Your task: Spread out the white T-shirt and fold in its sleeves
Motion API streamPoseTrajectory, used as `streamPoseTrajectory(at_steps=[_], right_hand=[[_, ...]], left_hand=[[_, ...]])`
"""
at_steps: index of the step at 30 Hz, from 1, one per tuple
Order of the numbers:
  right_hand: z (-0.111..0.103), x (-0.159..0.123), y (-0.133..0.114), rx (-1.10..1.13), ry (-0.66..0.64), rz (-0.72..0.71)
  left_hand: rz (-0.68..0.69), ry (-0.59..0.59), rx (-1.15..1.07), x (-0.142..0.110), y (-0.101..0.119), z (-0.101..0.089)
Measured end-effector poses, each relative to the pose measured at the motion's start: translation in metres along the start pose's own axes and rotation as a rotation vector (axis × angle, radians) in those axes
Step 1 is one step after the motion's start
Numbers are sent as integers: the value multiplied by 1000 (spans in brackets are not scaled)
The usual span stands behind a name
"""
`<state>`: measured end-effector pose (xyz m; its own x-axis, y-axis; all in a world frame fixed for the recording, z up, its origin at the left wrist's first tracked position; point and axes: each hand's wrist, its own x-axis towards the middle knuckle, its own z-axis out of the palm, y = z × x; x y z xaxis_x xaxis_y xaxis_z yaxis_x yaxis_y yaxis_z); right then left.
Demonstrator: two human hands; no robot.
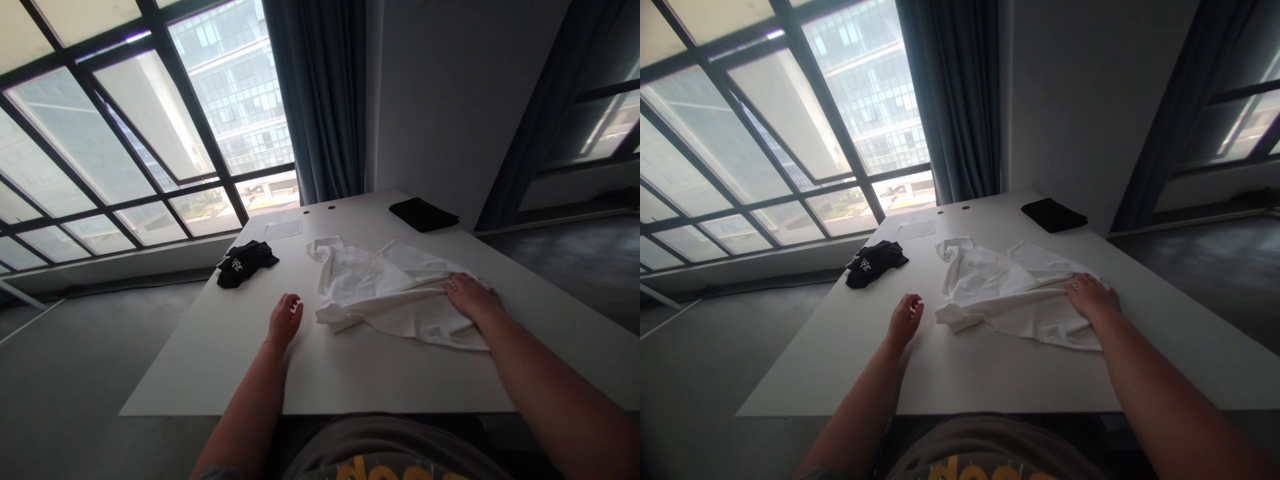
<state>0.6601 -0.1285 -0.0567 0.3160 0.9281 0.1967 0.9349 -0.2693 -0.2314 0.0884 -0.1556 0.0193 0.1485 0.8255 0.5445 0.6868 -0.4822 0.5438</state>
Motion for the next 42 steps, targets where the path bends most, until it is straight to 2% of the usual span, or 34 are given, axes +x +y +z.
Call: streamPoseTrajectory(at_steps=[3,6,9,11,13,15,17,21,24,26,30,33,38,40,42], right_hand=[[-10,-10,11,-13,19,32],[-19,-20,1,-42,76,5],[-23,-26,-18,-46,197,-76],[-21,-27,-30,2,229,-216],[-17,-27,-38,59,165,-366],[-12,-27,-43,89,76,-450],[-8,-27,-44,94,28,-467],[-6,-26,-40,123,32,-470],[-8,-26,-38,144,33,-461],[-8,-26,-39,158,25,-446],[-11,-27,-41,187,4,-440],[-11,-27,-41,178,-14,-437],[-5,-18,-34,126,4,-385],[-1,-14,-30,101,24,-354],[1,-11,-27,79,34,-327]], left_hand=[[140,-196,14,-3,8,18],[217,-368,-23,-6,23,36],[217,-421,-119,-7,32,43],[205,-395,-195,-5,32,41],[188,-389,-293,-3,27,36],[149,-433,-426,-2,21,29],[73,-493,-579,-1,17,23],[-98,-596,-848,1,15,9],[-192,-659,-970,3,14,0],[-263,-620,-1019,3,10,-3],[-377,-370,-1043,2,6,-1],[-418,-285,-1001,2,10,-1],[-392,-284,-820,4,21,-12],[-341,-363,-695,2,24,-18],[-269,-519,-572,-4,28,-24]])
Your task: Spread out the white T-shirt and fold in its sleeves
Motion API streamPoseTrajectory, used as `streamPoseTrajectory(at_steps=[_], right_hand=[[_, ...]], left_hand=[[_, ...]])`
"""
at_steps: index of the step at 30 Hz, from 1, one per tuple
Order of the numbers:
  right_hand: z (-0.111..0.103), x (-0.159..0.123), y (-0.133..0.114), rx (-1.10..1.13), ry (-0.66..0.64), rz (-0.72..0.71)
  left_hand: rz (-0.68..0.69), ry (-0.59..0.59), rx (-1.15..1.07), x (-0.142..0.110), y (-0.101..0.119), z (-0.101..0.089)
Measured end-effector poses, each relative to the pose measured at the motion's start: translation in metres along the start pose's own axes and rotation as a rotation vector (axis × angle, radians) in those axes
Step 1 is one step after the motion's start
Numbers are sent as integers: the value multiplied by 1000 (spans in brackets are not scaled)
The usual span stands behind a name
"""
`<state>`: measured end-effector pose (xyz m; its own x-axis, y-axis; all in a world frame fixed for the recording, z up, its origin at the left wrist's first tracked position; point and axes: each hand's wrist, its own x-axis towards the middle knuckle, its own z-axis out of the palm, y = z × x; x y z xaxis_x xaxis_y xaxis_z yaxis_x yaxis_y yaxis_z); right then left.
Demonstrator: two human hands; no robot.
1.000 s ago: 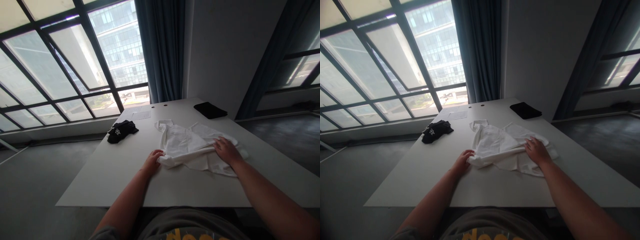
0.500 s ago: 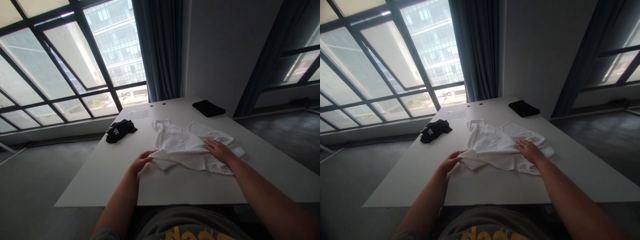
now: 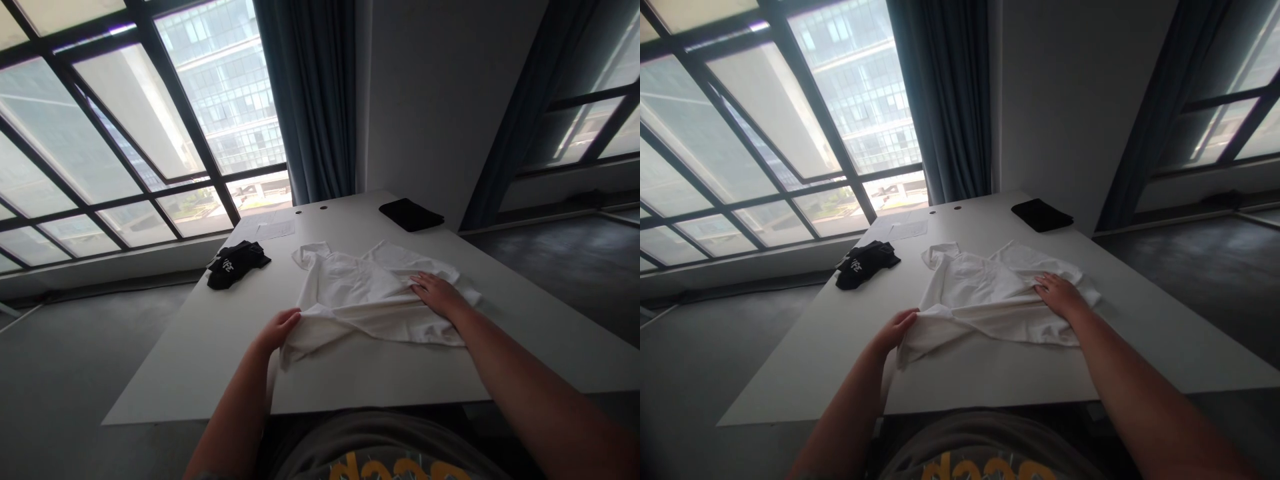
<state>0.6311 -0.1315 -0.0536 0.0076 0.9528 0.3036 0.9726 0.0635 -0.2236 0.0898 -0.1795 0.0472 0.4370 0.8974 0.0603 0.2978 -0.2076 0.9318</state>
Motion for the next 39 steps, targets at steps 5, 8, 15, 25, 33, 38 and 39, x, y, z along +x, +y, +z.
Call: streamPoseTrajectory(at_steps=[5,8,15,25,33,38,39], right_hand=[[3,0,6,-66,15,71],[6,-1,8,-106,25,91],[7,-6,6,-134,38,65],[5,-7,3,-143,63,58],[-2,-9,-1,-127,54,32],[-3,-8,-1,-97,65,37],[-3,-8,-1,-102,61,38]], left_hand=[[31,-252,283,-24,4,16],[46,-177,336,-26,1,22],[-30,408,499,8,-36,2],[-51,436,286,8,-61,-4],[-154,168,-297,3,-51,-4],[-112,187,-216,4,-58,0],[-110,213,-199,5,-61,1]])
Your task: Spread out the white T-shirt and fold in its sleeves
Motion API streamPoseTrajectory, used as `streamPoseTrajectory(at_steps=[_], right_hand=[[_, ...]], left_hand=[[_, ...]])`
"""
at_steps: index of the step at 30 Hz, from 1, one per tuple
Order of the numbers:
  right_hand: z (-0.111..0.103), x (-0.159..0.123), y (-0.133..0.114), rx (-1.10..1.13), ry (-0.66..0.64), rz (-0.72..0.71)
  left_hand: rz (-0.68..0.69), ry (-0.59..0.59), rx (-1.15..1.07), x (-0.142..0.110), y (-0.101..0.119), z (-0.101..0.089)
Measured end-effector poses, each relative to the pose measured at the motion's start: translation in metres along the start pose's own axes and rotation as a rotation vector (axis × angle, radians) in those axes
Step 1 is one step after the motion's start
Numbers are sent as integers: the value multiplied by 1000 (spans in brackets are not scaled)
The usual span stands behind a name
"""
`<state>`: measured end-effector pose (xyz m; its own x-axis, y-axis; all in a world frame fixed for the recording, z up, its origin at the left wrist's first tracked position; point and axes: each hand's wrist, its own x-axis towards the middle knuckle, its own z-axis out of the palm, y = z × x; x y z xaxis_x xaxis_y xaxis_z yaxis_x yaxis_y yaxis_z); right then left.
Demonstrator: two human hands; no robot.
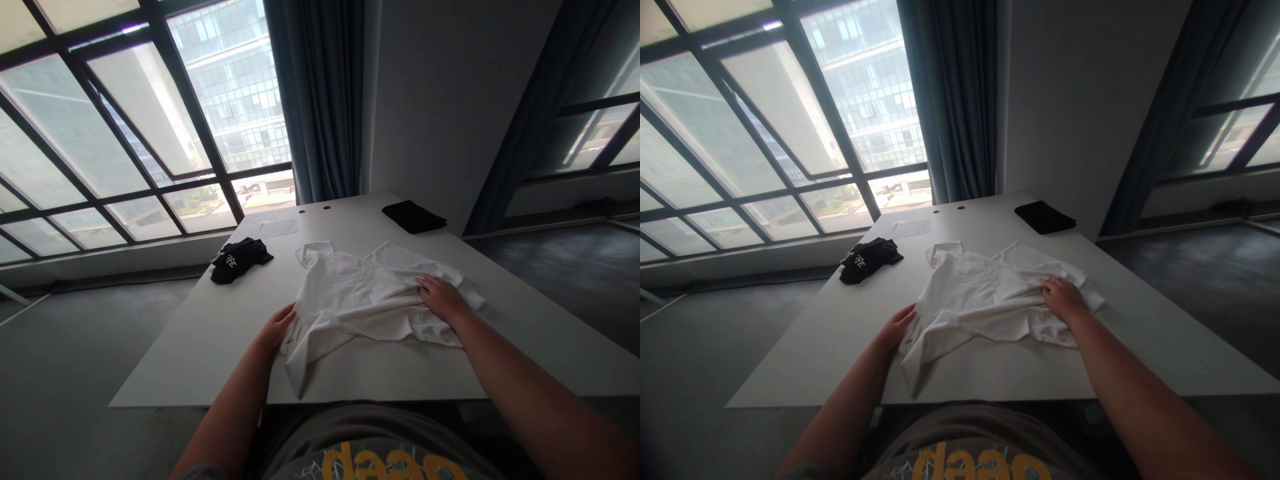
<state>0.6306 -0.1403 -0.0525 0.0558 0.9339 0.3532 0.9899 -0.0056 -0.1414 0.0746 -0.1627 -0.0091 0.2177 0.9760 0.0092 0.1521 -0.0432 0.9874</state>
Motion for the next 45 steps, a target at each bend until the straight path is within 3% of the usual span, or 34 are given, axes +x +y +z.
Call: streamPoseTrajectory(at_steps=[3,8,11,15,18,21,24,30,34,40,45], right_hand=[[-1,0,0,-28,-11,-13],[-1,0,0,-25,7,-28],[0,-1,0,-24,16,-23],[1,0,2,-20,18,-26],[1,0,3,-25,15,-41],[2,0,3,-33,9,-47],[2,0,3,-33,4,-40],[-2,0,1,-9,0,-29],[-4,-1,-1,-34,-16,-31],[-1,1,-1,-66,-16,-35],[-3,-1,-3,-70,-12,-22]], left_hand=[[41,103,29,1,-4,3],[306,361,194,-2,3,5],[303,392,249,-3,6,3],[174,299,291,-3,7,4],[279,169,390,-7,13,9],[424,-80,513,-13,23,18],[442,-259,512,-16,30,24],[374,-325,446,-15,27,22],[392,-245,423,-12,16,22],[283,93,509,20,6,15],[249,94,594,59,8,10]])
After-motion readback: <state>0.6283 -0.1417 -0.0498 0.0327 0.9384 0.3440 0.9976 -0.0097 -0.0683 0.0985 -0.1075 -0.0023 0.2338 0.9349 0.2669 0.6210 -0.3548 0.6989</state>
